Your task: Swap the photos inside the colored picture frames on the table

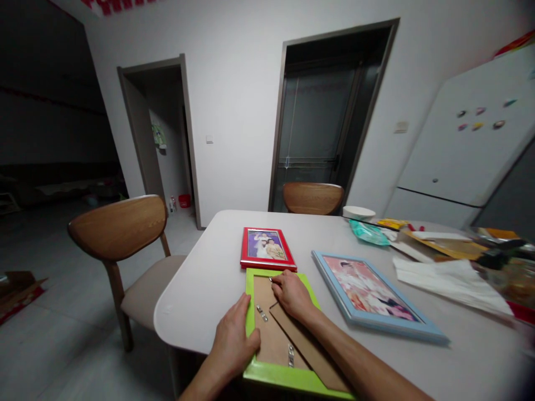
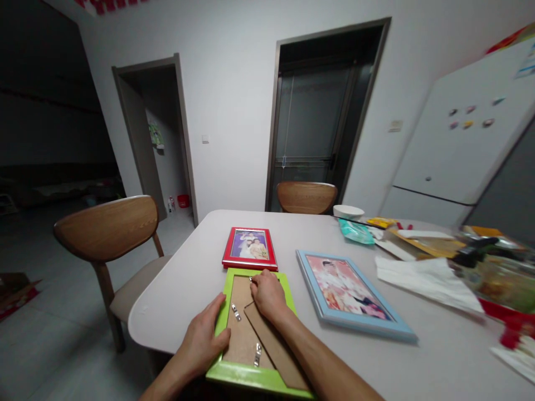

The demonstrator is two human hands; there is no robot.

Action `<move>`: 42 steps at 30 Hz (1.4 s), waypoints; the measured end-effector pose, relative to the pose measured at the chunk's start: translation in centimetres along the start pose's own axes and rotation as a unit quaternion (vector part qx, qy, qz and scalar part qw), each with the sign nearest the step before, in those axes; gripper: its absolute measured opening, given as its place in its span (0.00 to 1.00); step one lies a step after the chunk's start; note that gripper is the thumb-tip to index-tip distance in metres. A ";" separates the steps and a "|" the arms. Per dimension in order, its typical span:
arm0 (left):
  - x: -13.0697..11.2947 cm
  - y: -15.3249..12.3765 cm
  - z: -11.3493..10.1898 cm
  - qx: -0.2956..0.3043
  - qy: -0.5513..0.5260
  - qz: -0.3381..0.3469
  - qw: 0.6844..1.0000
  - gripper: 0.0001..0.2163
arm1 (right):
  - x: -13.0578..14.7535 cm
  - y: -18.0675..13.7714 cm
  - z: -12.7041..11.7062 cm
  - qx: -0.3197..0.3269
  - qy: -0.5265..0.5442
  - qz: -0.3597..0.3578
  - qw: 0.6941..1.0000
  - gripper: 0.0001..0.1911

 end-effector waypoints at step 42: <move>0.3 0.0 0.3 0.002 0.051 0.007 0.999 0.28 | 1.3 -7.6 -4.2 0.109 0.142 -0.052 0.982 0.15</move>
Point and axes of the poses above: each hand's wrist, its own y-axis towards the middle knuckle, its own z-axis out of the palm, x = y × z, the point moved 4 cm from there along y, towards the middle knuckle, and after that the axes turned 1 degree about z, right-handed, at the moved point
